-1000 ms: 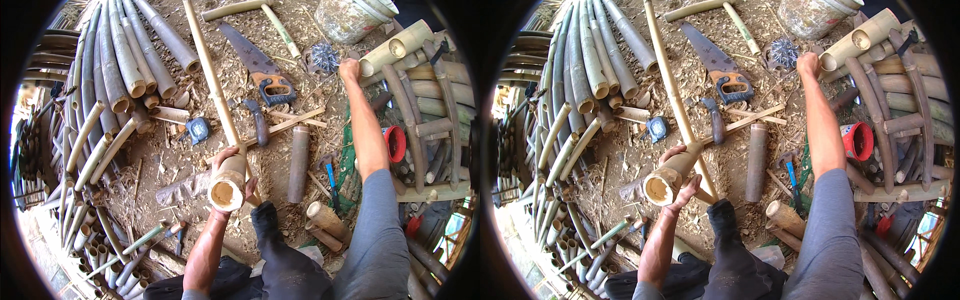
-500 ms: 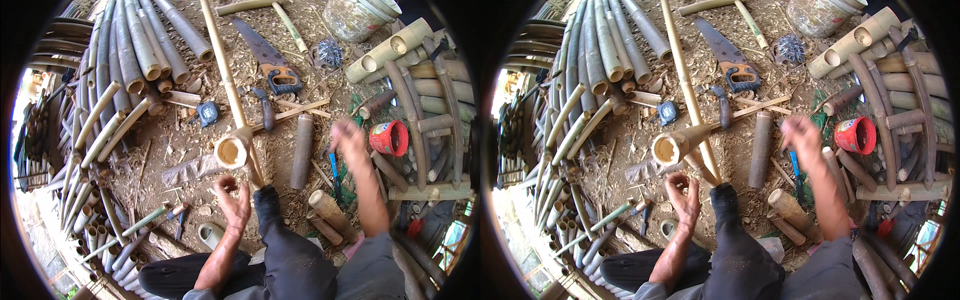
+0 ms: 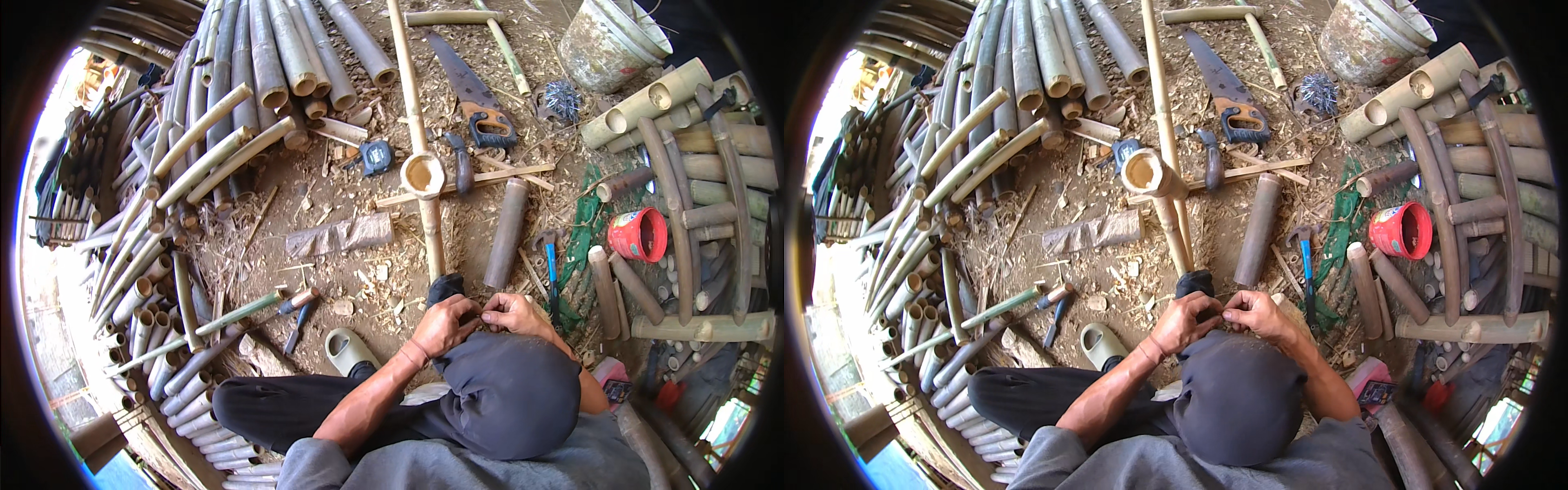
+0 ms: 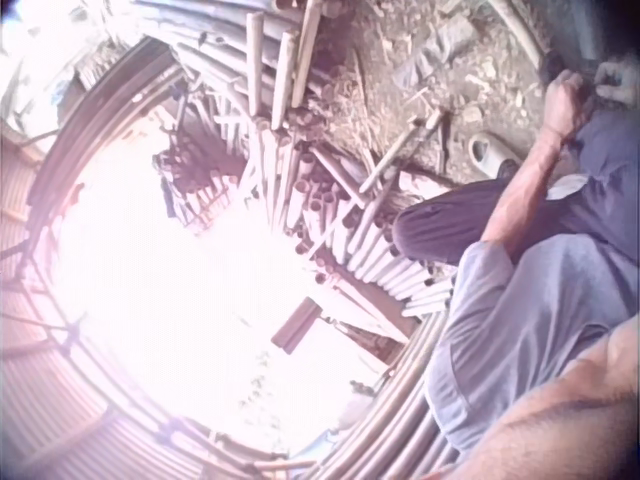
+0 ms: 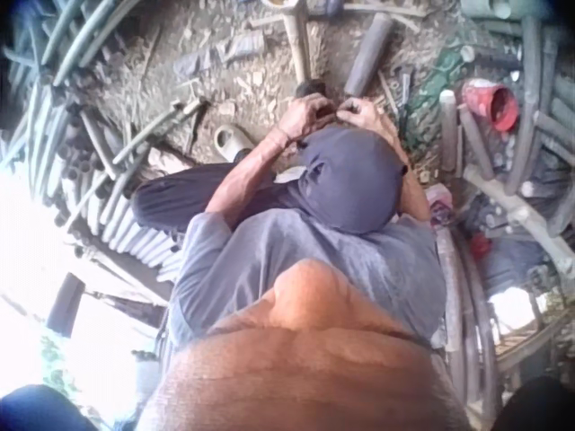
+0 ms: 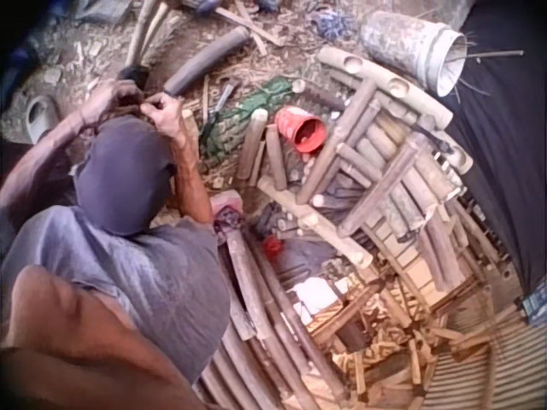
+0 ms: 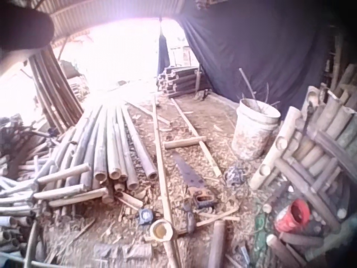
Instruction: The person sits on the ground and assembles bamboo pieces into a structure. They use a hammer to drive a smaller bamboo dowel into a larger bamboo segment, then insert a long bamboo pole into the assembly. The person continues to hammer and fit additional bamboo pieces together.
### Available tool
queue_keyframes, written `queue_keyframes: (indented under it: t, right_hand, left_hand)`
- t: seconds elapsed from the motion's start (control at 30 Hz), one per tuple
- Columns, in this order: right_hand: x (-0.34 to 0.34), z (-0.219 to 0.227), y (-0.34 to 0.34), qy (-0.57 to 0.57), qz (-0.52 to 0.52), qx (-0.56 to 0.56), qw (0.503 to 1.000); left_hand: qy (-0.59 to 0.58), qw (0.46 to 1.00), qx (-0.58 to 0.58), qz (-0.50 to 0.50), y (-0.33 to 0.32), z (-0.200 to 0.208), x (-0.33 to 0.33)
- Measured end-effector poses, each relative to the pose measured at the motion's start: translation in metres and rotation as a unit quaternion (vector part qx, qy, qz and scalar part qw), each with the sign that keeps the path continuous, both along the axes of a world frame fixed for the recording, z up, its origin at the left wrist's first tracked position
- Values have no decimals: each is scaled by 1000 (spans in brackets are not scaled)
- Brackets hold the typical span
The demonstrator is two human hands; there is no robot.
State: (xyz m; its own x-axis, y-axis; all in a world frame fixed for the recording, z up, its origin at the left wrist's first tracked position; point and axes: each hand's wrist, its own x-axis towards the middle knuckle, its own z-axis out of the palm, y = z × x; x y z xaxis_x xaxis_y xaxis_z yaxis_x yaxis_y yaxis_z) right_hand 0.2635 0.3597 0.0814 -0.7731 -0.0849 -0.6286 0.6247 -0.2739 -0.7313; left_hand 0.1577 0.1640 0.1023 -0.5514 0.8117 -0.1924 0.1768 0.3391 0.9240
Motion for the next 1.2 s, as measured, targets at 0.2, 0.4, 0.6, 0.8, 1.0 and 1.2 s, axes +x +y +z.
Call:
queue_keyframes:
  t: [0.2,0.4,0.6,0.8,1.0,1.2]
  right_hand:
    - [16,-25,-5,-52,-1,-56,997]
    - [11,-16,-14,-94,-16,-67,993]
    - [4,-11,-10,5,-6,118,993]
    - [37,-59,67,-26,-47,711,701]
    - [91,-116,98,-99,-57,643,757]
    - [107,-140,108,-138,-19,714,686]
  left_hand:
    - [22,998,38,-37,-12,-22,4]
    - [8,998,17,-59,-16,-35,8]
    - [-40,999,24,0,-21,-40,6]
    - [-168,898,114,391,-46,-91,-8]
    - [-314,802,119,494,-61,-129,-12]
    - [-344,783,146,497,-46,-139,7]
